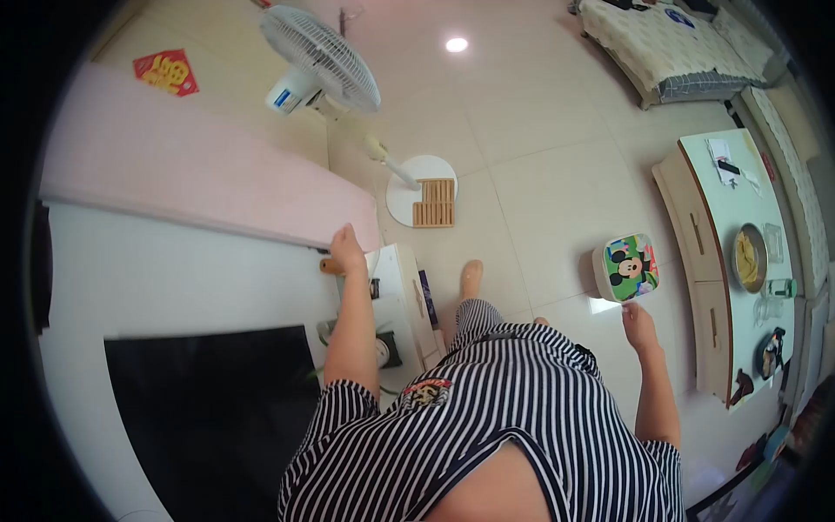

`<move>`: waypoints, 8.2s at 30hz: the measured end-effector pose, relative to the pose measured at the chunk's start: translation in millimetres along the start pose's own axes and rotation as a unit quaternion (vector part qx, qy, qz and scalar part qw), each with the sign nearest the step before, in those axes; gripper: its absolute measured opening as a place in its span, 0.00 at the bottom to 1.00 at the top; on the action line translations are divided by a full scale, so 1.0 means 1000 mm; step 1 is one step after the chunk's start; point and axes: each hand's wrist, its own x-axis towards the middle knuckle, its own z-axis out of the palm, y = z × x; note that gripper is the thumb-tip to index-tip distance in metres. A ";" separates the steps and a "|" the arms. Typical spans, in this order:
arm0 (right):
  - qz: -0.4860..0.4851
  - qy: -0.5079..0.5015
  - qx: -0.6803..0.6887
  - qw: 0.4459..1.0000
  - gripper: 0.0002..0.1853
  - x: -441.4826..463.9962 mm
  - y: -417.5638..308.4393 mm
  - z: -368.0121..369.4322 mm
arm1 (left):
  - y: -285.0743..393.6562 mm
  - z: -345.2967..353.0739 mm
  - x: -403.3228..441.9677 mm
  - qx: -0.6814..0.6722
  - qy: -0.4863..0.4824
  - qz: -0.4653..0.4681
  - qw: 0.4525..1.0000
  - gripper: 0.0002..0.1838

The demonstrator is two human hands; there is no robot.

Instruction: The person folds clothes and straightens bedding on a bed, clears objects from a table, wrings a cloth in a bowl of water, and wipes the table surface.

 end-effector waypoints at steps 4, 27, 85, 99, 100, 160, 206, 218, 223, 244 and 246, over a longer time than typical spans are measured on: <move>0.163 -0.043 -0.075 0.983 0.13 -0.061 0.025 0.082 | 0.050 0.049 0.143 0.064 0.029 0.081 0.994 0.19; 0.444 -0.004 0.275 0.853 0.16 -0.102 -0.210 0.112 | 0.057 0.227 0.373 -0.161 0.018 -0.033 0.986 0.35; 0.311 -0.148 0.126 0.930 0.16 0.018 -0.132 0.082 | -0.100 -0.016 0.191 -0.044 -0.114 -0.056 0.991 0.27; 0.248 -0.148 0.068 0.955 0.17 0.053 -0.146 0.087 | -0.196 -0.031 0.097 0.108 -0.267 -0.106 0.952 0.25; 0.246 -0.141 0.071 0.956 0.17 0.053 -0.144 0.091 | -0.199 -0.027 0.097 0.115 -0.276 -0.104 0.949 0.25; 0.447 -0.028 0.297 0.843 0.14 0.415 0.185 -0.091 | 0.539 0.932 -0.036 0.222 -0.745 0.300 0.553 0.23; 0.434 0.187 0.474 0.743 0.15 1.378 0.217 -0.607 | 1.111 1.923 0.191 0.305 -0.532 0.547 0.570 0.52; 0.444 0.051 0.463 0.765 0.14 1.507 0.150 -0.556 | 1.086 2.065 0.201 0.393 -0.550 0.502 0.540 0.42; 0.436 0.013 0.466 0.770 0.14 1.559 0.153 -0.567 | 1.136 2.011 0.181 0.275 -0.650 0.490 0.512 0.21; 0.515 0.294 0.176 0.785 0.37 1.810 0.578 -0.779 | 1.137 2.142 0.001 0.088 -0.787 0.409 0.454 0.18; 0.524 0.209 0.215 0.797 0.51 1.816 0.597 -0.770 | 1.139 2.222 0.010 0.055 -0.732 0.420 0.534 0.12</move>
